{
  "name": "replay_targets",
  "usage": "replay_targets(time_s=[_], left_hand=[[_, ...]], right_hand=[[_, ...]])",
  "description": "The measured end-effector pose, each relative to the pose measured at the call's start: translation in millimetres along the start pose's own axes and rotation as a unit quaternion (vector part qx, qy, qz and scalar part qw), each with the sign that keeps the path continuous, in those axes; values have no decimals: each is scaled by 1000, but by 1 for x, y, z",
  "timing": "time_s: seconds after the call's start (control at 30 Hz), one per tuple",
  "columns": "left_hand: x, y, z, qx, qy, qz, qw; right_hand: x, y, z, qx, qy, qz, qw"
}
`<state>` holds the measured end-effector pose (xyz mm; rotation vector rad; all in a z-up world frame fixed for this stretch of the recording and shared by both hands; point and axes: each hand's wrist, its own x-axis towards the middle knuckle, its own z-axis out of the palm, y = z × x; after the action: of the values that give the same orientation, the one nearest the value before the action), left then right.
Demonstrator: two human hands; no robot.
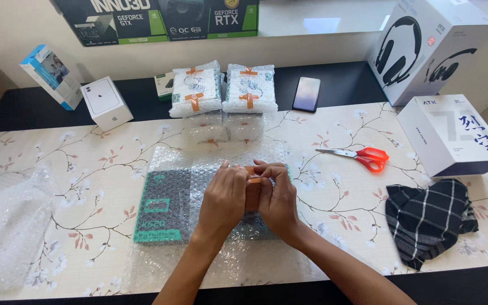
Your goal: The person wraps a keyboard box in bubble wrap and secures it with brown packing tape. They fold the bubble wrap around the box, apply tape strips, and use scissors to cut the tape. The process is repeated to ensure the package is fully sealed.
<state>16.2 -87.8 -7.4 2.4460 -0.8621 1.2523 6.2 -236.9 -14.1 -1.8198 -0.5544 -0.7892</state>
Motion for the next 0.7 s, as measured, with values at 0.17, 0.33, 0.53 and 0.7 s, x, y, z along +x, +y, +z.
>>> replay_targets(time_s=[0.17,0.33,0.53,0.7], left_hand=[[-6,-8,3,-71,18,-31,997],[11,-3,-30,-188,-6,-100,977],[21,4,-34,-234,9,-107,966],[12,-1,-19,-204,30,-103,973]], right_hand=[[-2,6,1,10,-8,0,1000],[-2,8,1,-20,-15,-15,1000],[1,1,-1,-13,-20,-26,999],[5,-2,-7,6,-23,-17,1000]])
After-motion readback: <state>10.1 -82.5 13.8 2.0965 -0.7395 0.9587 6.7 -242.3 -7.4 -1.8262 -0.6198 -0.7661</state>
